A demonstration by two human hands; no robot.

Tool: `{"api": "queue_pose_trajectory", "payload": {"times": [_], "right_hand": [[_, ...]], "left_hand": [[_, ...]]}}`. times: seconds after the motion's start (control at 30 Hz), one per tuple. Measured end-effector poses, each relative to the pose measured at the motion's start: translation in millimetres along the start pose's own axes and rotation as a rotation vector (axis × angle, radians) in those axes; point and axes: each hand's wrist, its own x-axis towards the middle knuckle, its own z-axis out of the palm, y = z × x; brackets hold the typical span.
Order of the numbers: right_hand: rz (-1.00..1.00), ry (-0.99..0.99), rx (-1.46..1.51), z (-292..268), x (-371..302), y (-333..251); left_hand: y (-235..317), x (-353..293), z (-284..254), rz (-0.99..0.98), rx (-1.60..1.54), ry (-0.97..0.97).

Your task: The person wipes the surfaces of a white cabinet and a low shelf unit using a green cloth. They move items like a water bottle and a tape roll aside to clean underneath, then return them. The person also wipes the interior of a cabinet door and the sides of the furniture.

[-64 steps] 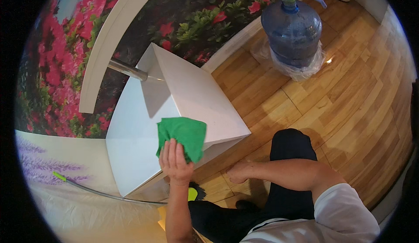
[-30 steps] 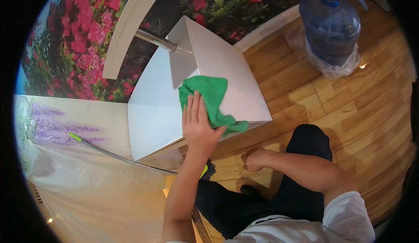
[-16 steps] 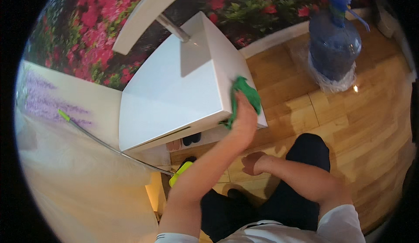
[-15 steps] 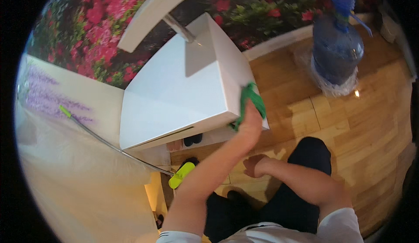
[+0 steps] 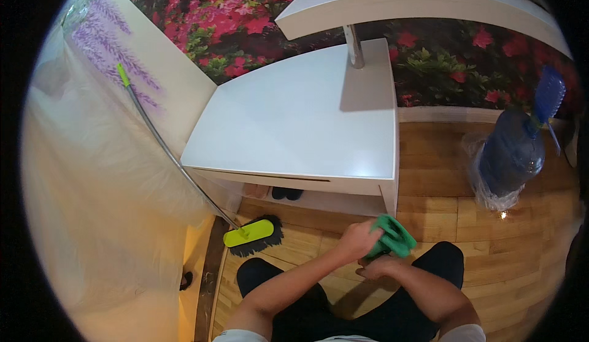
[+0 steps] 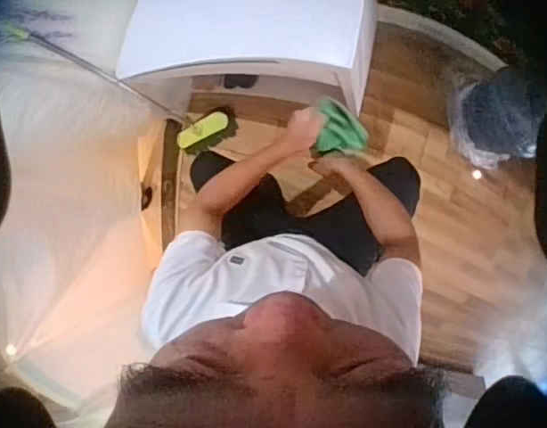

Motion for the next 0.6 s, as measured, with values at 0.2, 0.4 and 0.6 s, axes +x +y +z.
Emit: {"api": "queue_pose_trajectory", "payload": {"times": [0.2, 0.4, 0.6], "right_hand": [[-0.093, -0.072, -0.108, -21, -2, -38], [-0.125, 0.044, -0.095, -14, 20, -2], [-0.079, -0.06, -0.176, -40, 5, -43]], "left_hand": [[9, -22, -65, -0.714, -1.559, 0.955], [26, 31, -99, -0.664, -2.066, 0.92], [-7, 4, -131, -0.48, -1.876, 1.303]]}}
